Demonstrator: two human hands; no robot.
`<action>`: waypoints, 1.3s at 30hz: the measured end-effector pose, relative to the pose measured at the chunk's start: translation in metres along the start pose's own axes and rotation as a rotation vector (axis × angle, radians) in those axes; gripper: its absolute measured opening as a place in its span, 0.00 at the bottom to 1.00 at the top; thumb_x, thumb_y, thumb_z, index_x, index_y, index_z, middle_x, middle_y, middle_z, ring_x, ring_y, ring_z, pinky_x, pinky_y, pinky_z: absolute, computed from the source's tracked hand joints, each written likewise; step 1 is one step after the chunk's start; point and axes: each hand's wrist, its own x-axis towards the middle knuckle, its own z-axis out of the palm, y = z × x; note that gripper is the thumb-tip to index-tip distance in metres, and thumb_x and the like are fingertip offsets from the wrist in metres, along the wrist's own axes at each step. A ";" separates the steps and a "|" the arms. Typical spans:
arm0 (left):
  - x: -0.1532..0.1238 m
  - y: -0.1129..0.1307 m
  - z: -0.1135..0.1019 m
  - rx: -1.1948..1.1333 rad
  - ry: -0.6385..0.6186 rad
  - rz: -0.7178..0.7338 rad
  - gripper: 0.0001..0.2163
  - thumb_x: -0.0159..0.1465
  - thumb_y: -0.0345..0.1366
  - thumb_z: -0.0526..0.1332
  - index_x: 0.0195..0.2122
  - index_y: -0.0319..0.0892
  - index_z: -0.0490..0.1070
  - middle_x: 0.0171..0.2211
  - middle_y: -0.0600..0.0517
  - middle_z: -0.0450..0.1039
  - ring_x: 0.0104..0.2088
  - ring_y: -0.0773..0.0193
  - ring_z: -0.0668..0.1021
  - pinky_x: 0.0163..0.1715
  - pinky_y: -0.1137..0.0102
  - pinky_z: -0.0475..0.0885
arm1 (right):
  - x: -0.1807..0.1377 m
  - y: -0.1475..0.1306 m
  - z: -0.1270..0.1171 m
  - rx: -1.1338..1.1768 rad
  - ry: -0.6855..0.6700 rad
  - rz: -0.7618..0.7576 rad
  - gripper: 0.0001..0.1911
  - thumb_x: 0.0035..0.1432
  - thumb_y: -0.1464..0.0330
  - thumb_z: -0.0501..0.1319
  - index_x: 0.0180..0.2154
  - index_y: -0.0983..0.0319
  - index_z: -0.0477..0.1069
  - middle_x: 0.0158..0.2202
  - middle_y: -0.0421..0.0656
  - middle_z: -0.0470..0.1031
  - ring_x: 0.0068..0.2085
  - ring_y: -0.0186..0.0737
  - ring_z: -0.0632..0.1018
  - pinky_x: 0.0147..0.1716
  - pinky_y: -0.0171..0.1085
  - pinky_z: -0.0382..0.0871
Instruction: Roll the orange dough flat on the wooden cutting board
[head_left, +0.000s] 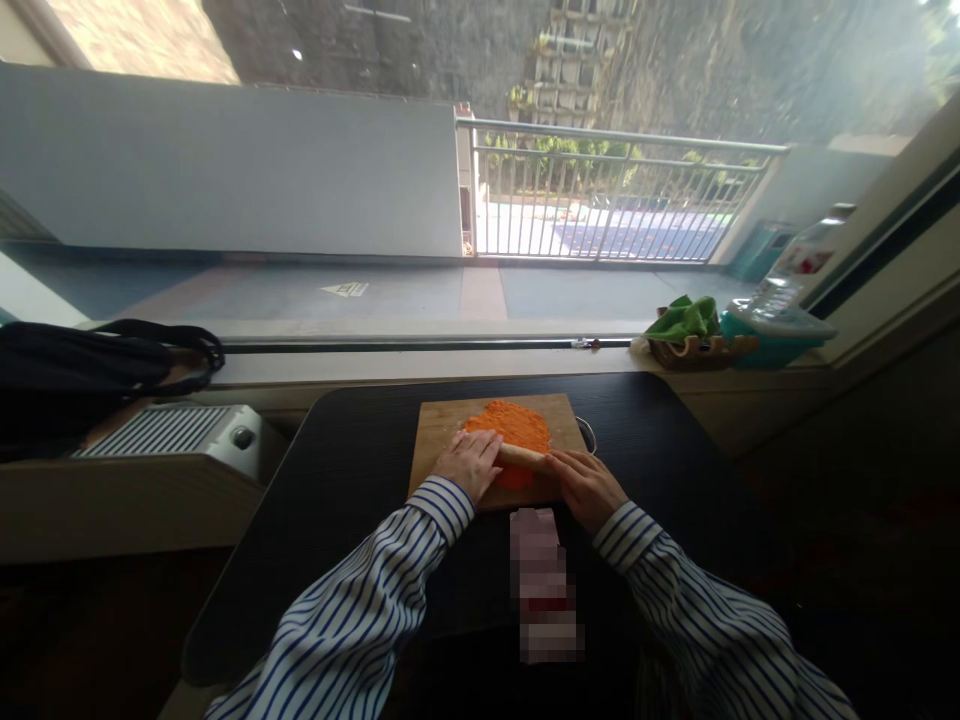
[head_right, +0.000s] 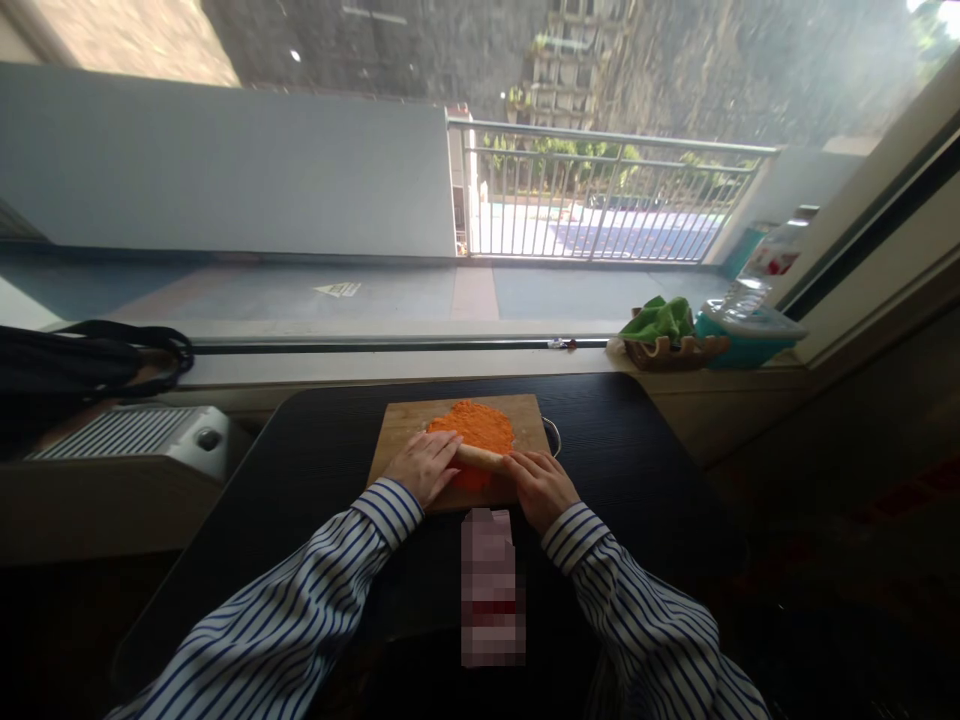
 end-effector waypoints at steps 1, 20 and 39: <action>0.002 -0.003 -0.001 0.012 -0.006 -0.003 0.19 0.60 0.33 0.54 0.53 0.40 0.63 0.52 0.44 0.66 0.53 0.54 0.67 0.55 0.55 0.55 | 0.002 0.002 -0.002 0.013 -0.010 -0.016 0.21 0.56 0.75 0.48 0.50 0.64 0.67 0.49 0.46 0.72 0.49 0.41 0.70 0.49 0.43 0.64; -0.027 0.023 -0.013 0.042 0.085 -0.271 0.08 0.58 0.39 0.58 0.31 0.40 0.70 0.30 0.48 0.71 0.34 0.56 0.72 0.36 0.62 0.65 | 0.080 0.035 0.007 0.208 -0.093 -0.317 0.19 0.49 0.78 0.53 0.43 0.63 0.71 0.44 0.46 0.74 0.43 0.42 0.72 0.47 0.45 0.63; -0.006 0.030 0.020 0.057 0.271 -0.495 0.19 0.63 0.36 0.46 0.51 0.35 0.65 0.55 0.40 0.62 0.55 0.51 0.64 0.53 0.54 0.58 | 0.130 0.006 0.022 0.029 -0.353 0.065 0.23 0.59 0.66 0.45 0.56 0.58 0.57 0.58 0.45 0.61 0.58 0.42 0.58 0.56 0.54 0.44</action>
